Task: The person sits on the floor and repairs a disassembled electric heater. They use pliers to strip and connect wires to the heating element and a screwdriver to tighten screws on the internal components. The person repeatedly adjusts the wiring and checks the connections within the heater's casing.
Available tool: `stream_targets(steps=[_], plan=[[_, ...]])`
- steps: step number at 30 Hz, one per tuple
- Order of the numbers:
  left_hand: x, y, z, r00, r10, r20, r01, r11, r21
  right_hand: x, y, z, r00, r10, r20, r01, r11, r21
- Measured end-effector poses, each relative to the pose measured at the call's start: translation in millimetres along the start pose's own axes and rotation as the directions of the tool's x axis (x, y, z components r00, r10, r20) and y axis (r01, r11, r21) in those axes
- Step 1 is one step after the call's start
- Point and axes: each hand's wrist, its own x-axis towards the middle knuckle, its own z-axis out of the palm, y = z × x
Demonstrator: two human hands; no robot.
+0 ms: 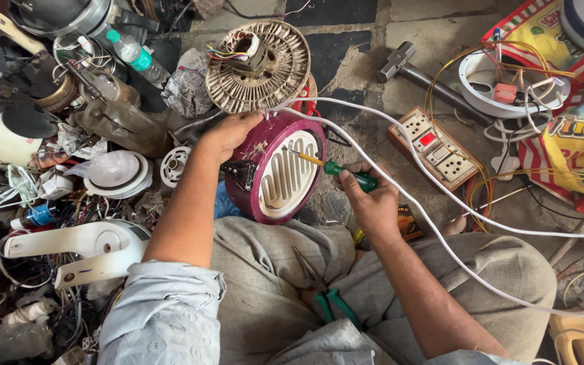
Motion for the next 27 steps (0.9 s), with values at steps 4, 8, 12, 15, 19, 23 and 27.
stream_targets(steps=[4,8,12,15,19,23,27], plan=[[5,-6,-4,0.998,0.050,0.031,-0.050,0.999,0.001,3,-22,1,0.999,0.022,0.042,-0.007,0.947,-0.323],[5,-7,-4,0.996,0.084,0.037,-0.084,0.996,-0.003,1,-47,-1,0.849,-0.312,0.427,0.523,0.371,-0.768],[3,-3,0,0.997,0.078,0.012,-0.078,0.996,0.032,33,-57,3,0.938,0.200,0.284,0.190,0.390,-0.901],[4,-1,4,0.998,0.068,0.013,-0.069,0.996,0.058,27,-61,2,0.917,0.202,0.344,0.236,0.421,-0.876],[8,-4,7,0.991,0.136,0.003,-0.135,0.982,0.133,19,-61,11,0.692,-0.107,0.714,0.692,-0.183,-0.698],[8,-9,4,0.989,0.150,0.009,-0.151,0.985,0.081,46,-61,20,0.816,0.563,0.135,-0.182,0.470,-0.864],[6,-10,0,0.983,0.179,-0.039,-0.172,0.976,0.135,39,-56,23,0.889,0.363,0.279,0.085,0.468,-0.880]])
